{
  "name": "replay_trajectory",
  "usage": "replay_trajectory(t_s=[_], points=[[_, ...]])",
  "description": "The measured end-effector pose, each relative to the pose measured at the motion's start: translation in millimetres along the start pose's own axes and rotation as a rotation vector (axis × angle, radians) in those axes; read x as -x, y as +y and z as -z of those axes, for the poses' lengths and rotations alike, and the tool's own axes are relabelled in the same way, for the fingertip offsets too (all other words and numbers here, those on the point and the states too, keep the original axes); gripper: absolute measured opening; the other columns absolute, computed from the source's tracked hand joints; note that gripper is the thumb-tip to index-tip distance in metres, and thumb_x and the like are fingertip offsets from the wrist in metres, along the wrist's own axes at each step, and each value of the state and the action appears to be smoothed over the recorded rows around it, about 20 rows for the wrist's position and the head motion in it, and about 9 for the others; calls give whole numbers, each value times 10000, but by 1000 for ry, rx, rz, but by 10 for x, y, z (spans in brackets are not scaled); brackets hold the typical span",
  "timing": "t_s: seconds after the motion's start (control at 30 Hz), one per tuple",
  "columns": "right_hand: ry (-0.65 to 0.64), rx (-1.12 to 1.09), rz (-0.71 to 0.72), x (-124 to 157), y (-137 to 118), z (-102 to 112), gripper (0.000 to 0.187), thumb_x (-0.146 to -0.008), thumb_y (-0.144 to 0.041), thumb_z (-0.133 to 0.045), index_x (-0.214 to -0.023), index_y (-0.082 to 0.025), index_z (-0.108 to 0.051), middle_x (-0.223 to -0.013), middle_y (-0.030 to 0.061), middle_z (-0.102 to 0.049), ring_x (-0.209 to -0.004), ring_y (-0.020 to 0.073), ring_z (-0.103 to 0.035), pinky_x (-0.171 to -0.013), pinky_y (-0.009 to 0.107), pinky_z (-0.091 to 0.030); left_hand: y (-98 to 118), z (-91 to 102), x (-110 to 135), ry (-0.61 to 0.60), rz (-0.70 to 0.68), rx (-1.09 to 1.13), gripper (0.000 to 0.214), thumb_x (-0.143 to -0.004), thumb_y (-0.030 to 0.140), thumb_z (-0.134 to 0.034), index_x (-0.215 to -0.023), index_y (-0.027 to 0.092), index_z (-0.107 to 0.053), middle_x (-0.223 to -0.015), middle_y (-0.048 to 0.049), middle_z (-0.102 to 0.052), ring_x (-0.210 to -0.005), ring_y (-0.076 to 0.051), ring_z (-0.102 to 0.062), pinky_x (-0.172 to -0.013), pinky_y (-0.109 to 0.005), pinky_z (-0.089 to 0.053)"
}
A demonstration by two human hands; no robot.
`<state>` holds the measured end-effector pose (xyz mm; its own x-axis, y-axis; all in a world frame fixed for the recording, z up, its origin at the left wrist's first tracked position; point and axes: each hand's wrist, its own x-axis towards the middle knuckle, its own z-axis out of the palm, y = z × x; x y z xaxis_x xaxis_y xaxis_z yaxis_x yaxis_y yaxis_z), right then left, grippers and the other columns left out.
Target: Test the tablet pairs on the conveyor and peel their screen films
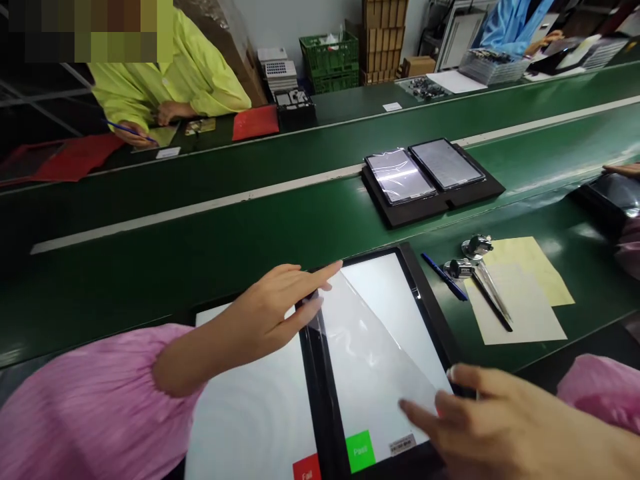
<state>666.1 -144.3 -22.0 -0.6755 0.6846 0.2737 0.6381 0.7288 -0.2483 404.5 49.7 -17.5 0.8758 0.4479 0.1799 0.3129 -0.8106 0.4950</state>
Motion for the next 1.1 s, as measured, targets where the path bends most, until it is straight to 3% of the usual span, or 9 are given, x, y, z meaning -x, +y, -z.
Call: replay_trajectory(t_s=[0.1,0.2,0.3,0.37,0.5,0.7,0.83,0.93,1.1], points=[[-25,-56,76,-185,285,132,430,-1086,-62,-420,-770,-171,-689,-791,41,-721,-747,179,-565,-663,364,-446,-16,-6,-4,-86,61,-63,496,-1063,364,-384,-1522,241,-527,-1130,-46,-795,-947,-209,-713,-1001,-399,-536],[47,-357,106,-465,655,126,290,-1071,-70,-502,-871,-163,-690,-808,22,-721,-734,149,-574,-675,314,-457,-101,112,27,-31,242,-63,508,-1030,490,-401,-1433,269,-618,-1202,-52,-777,-1073,-247,-715,-941,-364,-571],[293,-589,-90,-753,1022,25,142,-1037,-212,-630,-905,-179,-670,-869,16,-711,-691,120,-579,-607,265,-459,-244,202,50,69,412,-135,499,-941,582,-444,-1099,255,-786,-1100,-79,-784,-1016,-289,-721,-886,-396,-593],[493,-696,-236,-896,1225,-29,204,-988,-345,-707,-875,-193,-631,-849,3,-668,-605,99,-522,-521,250,-419,-303,213,66,44,478,-112,484,-867,621,-497,-926,258,-811,-1006,-87,-788,-938,-299,-725,-796,-398,-605],[749,-801,-368,-985,1463,-16,279,-927,-407,-767,-886,-237,-549,-808,-26,-610,-502,76,-454,-439,238,-399,-255,171,88,81,573,51,471,-798,634,-563,-902,256,-824,-1000,-89,-799,-927,-300,-735,-631,-338,-581],[799,-748,-443,-835,1477,84,340,-929,-469,-785,-920,-267,-511,-854,-26,-642,-460,69,-452,-381,233,-385,-123,180,78,176,580,59,313,-738,570,-647,-743,296,-800,-957,-60,-808,-922,-278,-736,-686,-333,-596],[779,-765,-471,-739,1389,108,414,-906,-538,-810,-930,-277,-489,-845,-33,-669,-446,74,-465,-373,241,-390,30,249,207,201,593,3,330,-777,579,-619,-773,297,-790,-980,-47,-817,-951,-280,-740,-612,-295,-571],[771,-796,-468,-683,1298,113,512,-848,-615,-839,-922,-277,-462,-815,-45,-671,-417,70,-471,-359,241,-377,262,290,459,169,561,-20,328,-843,575,-603,-800,307,-787,-889,-8,-819,-813,-239,-750,-545,-260,-551],[748,-772,-493,-551,1043,113,487,-873,-635,-800,-911,-288,-460,-659,-90,-534,-384,75,-454,-330,219,-345,785,159,1262,43,336,-33,249,-994,454,-574,-954,360,-802,-867,44,-812,-735,-165,-754,-746,-245,-630]])
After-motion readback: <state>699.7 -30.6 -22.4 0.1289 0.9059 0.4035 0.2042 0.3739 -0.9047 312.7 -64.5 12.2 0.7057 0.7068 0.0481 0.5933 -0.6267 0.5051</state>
